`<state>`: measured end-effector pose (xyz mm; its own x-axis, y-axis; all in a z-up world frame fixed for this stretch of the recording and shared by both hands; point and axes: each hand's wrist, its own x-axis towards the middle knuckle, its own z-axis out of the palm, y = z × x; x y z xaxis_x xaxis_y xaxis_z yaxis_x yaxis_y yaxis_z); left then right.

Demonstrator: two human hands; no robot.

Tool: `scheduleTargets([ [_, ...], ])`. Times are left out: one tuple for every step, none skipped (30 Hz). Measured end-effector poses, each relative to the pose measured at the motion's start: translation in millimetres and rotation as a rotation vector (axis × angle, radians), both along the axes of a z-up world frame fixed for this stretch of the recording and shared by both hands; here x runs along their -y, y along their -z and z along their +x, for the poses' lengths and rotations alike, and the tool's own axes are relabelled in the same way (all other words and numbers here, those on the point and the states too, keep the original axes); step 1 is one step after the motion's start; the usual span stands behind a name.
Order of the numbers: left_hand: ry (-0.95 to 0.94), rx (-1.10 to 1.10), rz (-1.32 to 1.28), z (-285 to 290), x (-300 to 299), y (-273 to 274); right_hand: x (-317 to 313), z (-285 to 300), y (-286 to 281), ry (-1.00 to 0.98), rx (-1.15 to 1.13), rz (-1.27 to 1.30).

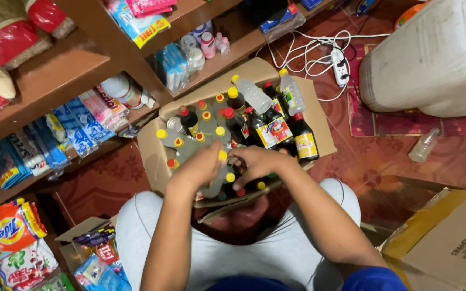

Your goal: Stocking grocery shelves with bottles of condiments from a cardboard box.

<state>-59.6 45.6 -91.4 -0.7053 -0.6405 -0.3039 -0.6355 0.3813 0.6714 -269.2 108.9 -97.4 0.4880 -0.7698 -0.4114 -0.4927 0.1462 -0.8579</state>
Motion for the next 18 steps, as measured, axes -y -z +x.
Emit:
scheduleTargets([
  [0.007,-0.003,-0.005,-9.8,5.7,-12.4,-0.1,-1.0,-1.1,0.007,-0.003,-0.005],
  [-0.039,-0.094,-0.06,-19.5,11.0,-24.8,-0.2,-2.0,-2.0,0.027,0.022,-0.097],
  [-0.088,-0.185,-0.109,-29.2,13.0,-37.0,-3.4,-3.0,-3.2,0.044,0.047,-0.183],
  [-0.083,-0.187,-0.106,-43.2,19.0,-38.3,-3.6,-8.9,4.5,0.048,0.044,-0.181],
  [-0.11,-0.275,-0.149,-57.7,26.1,-39.6,-2.4,-15.4,12.3,0.173,0.188,-0.234],
  [-0.138,-0.362,-0.191,-72.2,33.1,-41.1,-1.1,-22.0,20.0,0.295,0.334,-0.287],
  [-0.132,-0.366,-0.192,-89.6,40.2,-33.2,0.7,-36.6,19.6,0.299,0.33,-0.291],
  [-0.231,-0.463,-0.107,-107.3,47.1,-25.6,2.3,-51.3,18.9,0.397,0.315,-0.274],
  [-0.328,-0.557,-0.018,-125.1,53.1,-17.8,2.7,-65.8,18.5,0.496,0.3,-0.257],
  [-0.321,-0.56,-0.018,-144.1,67.3,13.2,2.2,-77.8,22.9,0.502,0.297,-0.261],
  [-0.374,-0.495,-0.156,-165.2,80.6,44.0,0.2,-91.0,26.8,0.663,0.255,-0.246],
  [-0.426,-0.429,-0.294,-186.9,93.4,74.4,-2.1,-104.3,30.3,0.823,0.212,-0.227],
  [-0.419,-0.441,-0.296,-202.4,97.6,88.5,-3.5,-115.1,37.1,0.828,0.205,-0.237],
  [-0.37,-0.368,-0.276,-218.2,102.0,102.2,-4.6,-125.9,43.6,0.961,0.21,-0.225],
  [-0.321,-0.295,-0.256,-233.7,106.8,115.8,-5.1,-136.6,49.9,1.091,0.215,-0.211],
  [-0.317,-0.306,-0.258,-251.6,108.5,121.7,-7.3,-142.9,49.6,1.095,0.208,-0.221],
  [-0.314,-0.218,-0.165,-269.8,112.3,126.9,-7.8,-148.9,49.8,1.243,0.364,-0.263],
  [-0.311,-0.128,-0.073,-288.6,116.2,132.2,-8.2,-155.6,50.2,1.384,0.525,-0.306],
])
